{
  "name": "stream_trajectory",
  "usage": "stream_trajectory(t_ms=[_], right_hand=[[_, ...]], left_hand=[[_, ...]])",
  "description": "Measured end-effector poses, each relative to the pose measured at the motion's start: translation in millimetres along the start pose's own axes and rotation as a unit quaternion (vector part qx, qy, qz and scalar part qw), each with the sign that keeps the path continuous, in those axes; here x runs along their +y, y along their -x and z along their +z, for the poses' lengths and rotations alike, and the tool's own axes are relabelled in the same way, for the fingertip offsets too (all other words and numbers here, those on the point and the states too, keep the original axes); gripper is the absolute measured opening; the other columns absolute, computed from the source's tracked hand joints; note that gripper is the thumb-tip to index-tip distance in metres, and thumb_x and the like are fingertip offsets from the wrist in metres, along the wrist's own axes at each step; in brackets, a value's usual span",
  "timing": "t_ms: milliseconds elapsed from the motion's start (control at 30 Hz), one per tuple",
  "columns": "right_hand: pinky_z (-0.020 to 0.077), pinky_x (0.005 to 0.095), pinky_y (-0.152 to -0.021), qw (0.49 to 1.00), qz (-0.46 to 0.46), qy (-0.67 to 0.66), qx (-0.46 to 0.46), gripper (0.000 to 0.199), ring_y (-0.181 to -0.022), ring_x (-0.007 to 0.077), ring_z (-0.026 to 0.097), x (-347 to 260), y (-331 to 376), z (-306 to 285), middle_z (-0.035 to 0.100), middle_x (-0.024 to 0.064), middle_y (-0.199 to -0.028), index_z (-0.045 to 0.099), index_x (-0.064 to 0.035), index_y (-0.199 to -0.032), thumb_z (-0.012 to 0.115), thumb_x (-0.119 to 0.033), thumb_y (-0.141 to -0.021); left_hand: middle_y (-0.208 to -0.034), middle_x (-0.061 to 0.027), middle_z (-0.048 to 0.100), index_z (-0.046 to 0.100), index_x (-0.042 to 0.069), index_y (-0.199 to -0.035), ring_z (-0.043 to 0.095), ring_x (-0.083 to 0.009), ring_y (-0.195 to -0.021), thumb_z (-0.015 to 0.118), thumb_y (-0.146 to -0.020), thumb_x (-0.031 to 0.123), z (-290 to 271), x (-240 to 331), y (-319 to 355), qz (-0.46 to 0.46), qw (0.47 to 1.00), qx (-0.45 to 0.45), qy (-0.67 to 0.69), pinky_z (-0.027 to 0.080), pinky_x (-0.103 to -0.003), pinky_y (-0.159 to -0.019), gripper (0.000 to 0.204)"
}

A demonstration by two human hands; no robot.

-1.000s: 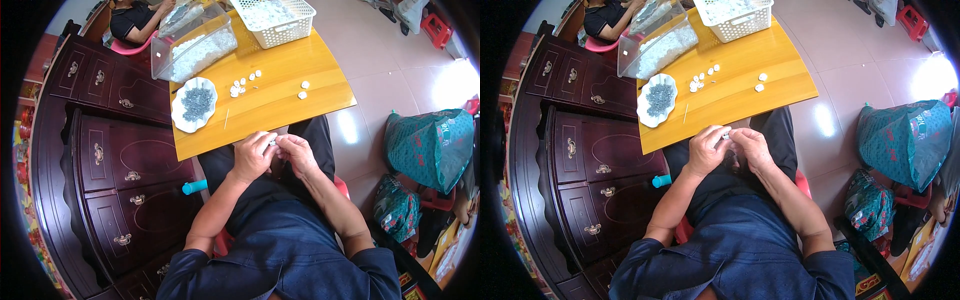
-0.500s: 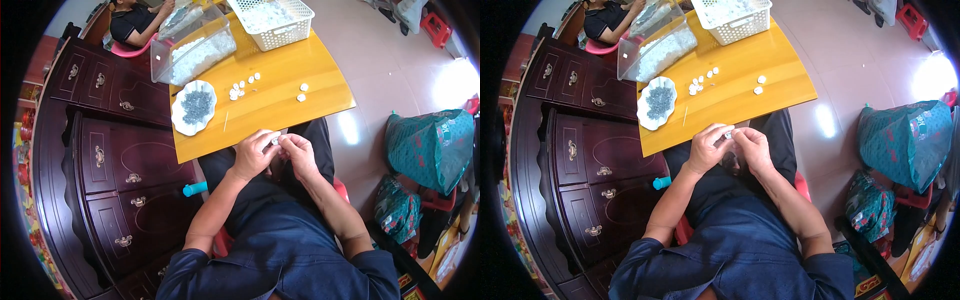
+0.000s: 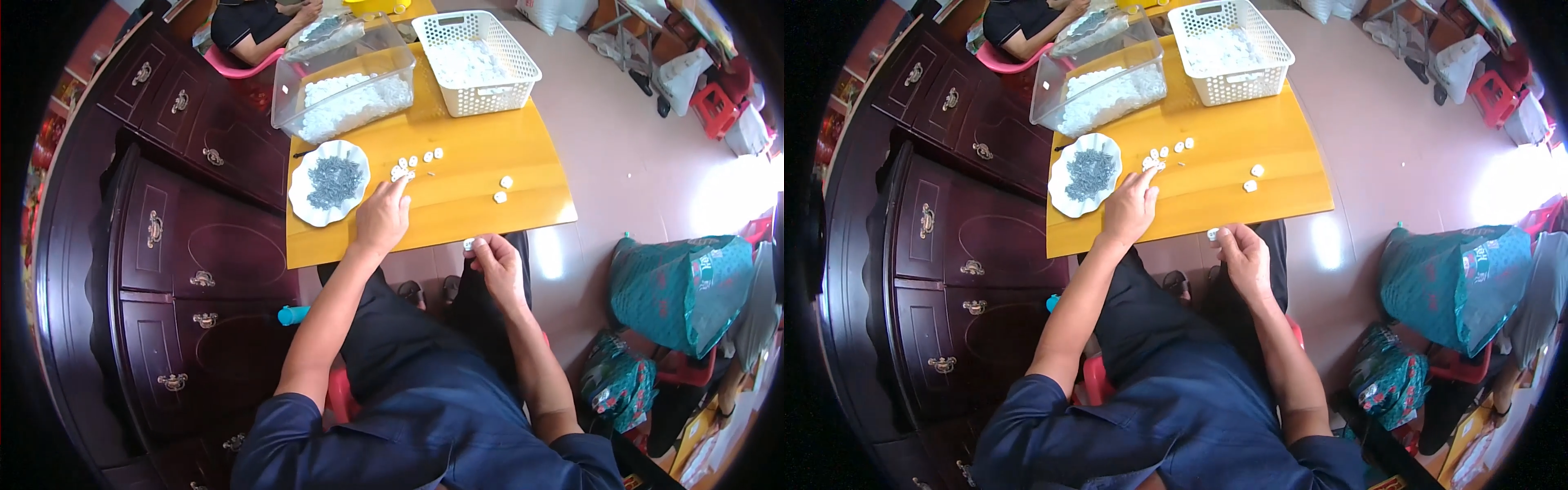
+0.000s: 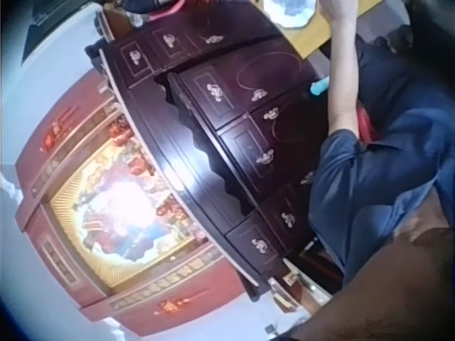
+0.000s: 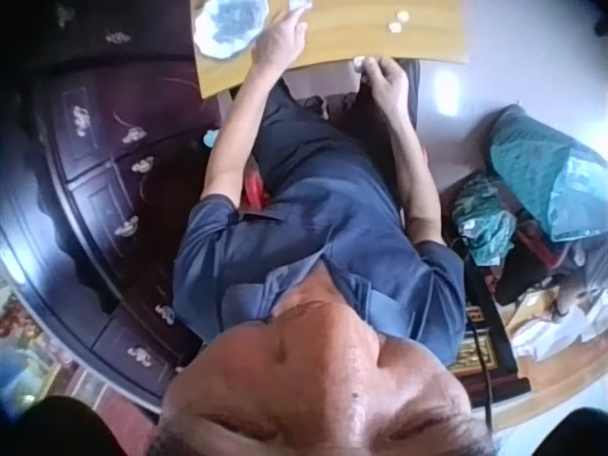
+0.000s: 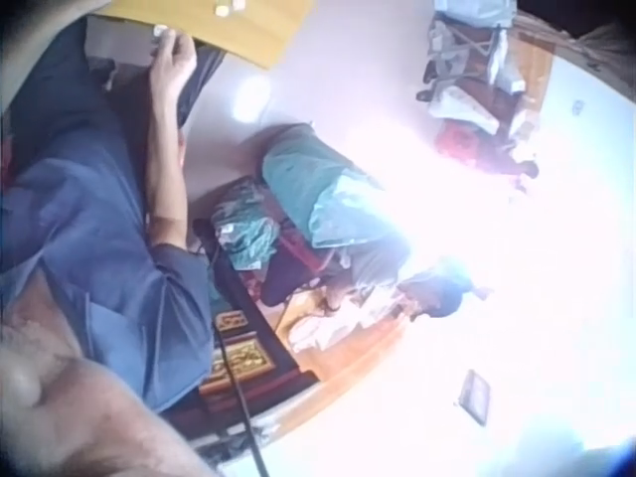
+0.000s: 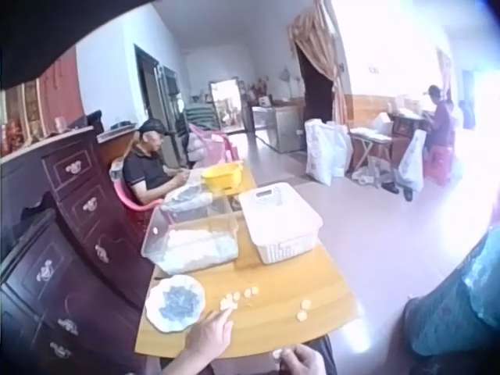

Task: Assembling small plastic components by inserting pins into them at a workspace.

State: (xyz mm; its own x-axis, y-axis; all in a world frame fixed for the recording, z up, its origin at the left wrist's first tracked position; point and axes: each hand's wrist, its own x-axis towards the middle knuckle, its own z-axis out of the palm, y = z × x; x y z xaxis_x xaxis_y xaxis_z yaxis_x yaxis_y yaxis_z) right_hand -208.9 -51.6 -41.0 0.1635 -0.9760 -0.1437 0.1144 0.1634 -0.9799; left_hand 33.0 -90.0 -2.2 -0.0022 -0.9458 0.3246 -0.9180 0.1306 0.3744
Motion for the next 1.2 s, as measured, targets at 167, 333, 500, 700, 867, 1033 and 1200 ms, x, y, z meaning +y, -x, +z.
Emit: stream_trajectory(t_ms=[167, 333, 500, 700, 867, 1033, 1200], right_hand=[[0.0490, 0.0245, -0.064, 0.998, -0.004, 0.067, -0.010, 0.025, -0.066, 0.0079, 0.059, -7.3, -8.8, -10.4, 0.069, 0.0016, -0.077, 0.069, 0.0002, -0.093, 0.059, -0.021, -0.101], [0.0492, 0.0250, -0.062, 0.994, -0.021, 0.103, 0.008, 0.026, -0.063, 0.0082, 0.059, -10.5, -34.3, -23.1, 0.067, 0.0023, -0.071, 0.070, -0.0002, -0.089, 0.060, -0.022, -0.099], [0.0492, 0.0261, -0.062, 0.988, -0.048, 0.145, 0.021, 0.027, -0.063, 0.0091, 0.060, -19.6, -50.0, -27.6, 0.067, 0.0022, -0.069, 0.069, -0.0004, -0.087, 0.061, -0.023, -0.097], [0.0495, 0.0295, -0.063, 0.953, -0.089, 0.284, 0.060, 0.025, -0.064, 0.0129, 0.062, -39.6, -56.6, -26.2, 0.066, 0.0056, -0.070, 0.069, 0.0018, -0.089, 0.060, -0.021, -0.097], [0.0511, 0.0324, -0.064, 0.916, -0.125, 0.373, 0.074, 0.025, -0.064, 0.0193, 0.065, -50.0, -65.3, -30.4, 0.066, 0.0101, -0.069, 0.070, 0.0018, -0.089, 0.063, -0.022, -0.094], [0.0533, 0.0366, -0.065, 0.875, -0.169, 0.445, 0.084, 0.025, -0.066, 0.0290, 0.069, -50.5, -70.6, -27.4, 0.069, 0.0172, -0.072, 0.072, 0.0006, -0.088, 0.064, -0.023, -0.093], [0.0547, 0.0471, -0.076, 0.860, -0.147, 0.481, 0.087, 0.024, -0.082, 0.0413, 0.070, -51.4, -72.6, -22.7, 0.070, 0.0232, -0.083, 0.072, -0.0025, -0.095, 0.061, -0.024, -0.096]], left_hand=[[-0.102, -0.0171, 0.066, 0.061, 0.008, -0.130, 0.066, -0.0383, -0.090, 0.060, -0.093, 0.017, 2.3, -0.3, -8.5, -0.022, 1.000, -0.016, -0.013, 0.055, -0.047, -0.078, 0.037], [-0.111, -0.0189, 0.067, 0.063, 0.004, -0.128, 0.068, -0.0374, -0.094, 0.061, -0.094, 0.019, 12.8, -4.0, -8.9, -0.004, 0.999, -0.030, -0.013, 0.056, -0.045, -0.080, 0.038], [-0.112, -0.0189, 0.068, 0.063, 0.003, -0.128, 0.069, -0.0361, -0.094, 0.061, -0.094, 0.020, 18.6, -11.1, -8.5, -0.002, 1.000, -0.024, -0.013, 0.056, -0.044, -0.080, 0.038], [-0.105, -0.0176, 0.068, 0.064, 0.002, -0.125, 0.069, -0.0338, -0.087, 0.064, -0.093, 0.022, 17.0, -6.4, 2.7, 0.031, 0.998, -0.015, -0.055, 0.057, -0.045, -0.074, 0.038], [-0.098, -0.0157, 0.066, 0.065, 0.001, -0.124, 0.067, -0.0326, -0.088, 0.068, -0.090, 0.020, 11.7, 1.1, 16.7, 0.074, 0.995, -0.003, -0.060, 0.054, -0.043, -0.075, 0.039], [-0.091, -0.0127, 0.063, 0.067, 0.002, -0.120, 0.064, -0.0300, -0.089, 0.069, -0.088, 0.020, 7.4, 5.2, 24.2, 0.097, 0.993, 0.040, -0.060, 0.052, -0.043, -0.076, 0.036], [-0.087, -0.0094, 0.062, 0.071, 0.007, -0.114, 0.064, -0.0291, -0.086, 0.074, -0.085, 0.017, 8.2, 0.9, 27.4, 0.092, 0.993, 0.071, -0.019, 0.052, -0.043, -0.075, 0.032]])
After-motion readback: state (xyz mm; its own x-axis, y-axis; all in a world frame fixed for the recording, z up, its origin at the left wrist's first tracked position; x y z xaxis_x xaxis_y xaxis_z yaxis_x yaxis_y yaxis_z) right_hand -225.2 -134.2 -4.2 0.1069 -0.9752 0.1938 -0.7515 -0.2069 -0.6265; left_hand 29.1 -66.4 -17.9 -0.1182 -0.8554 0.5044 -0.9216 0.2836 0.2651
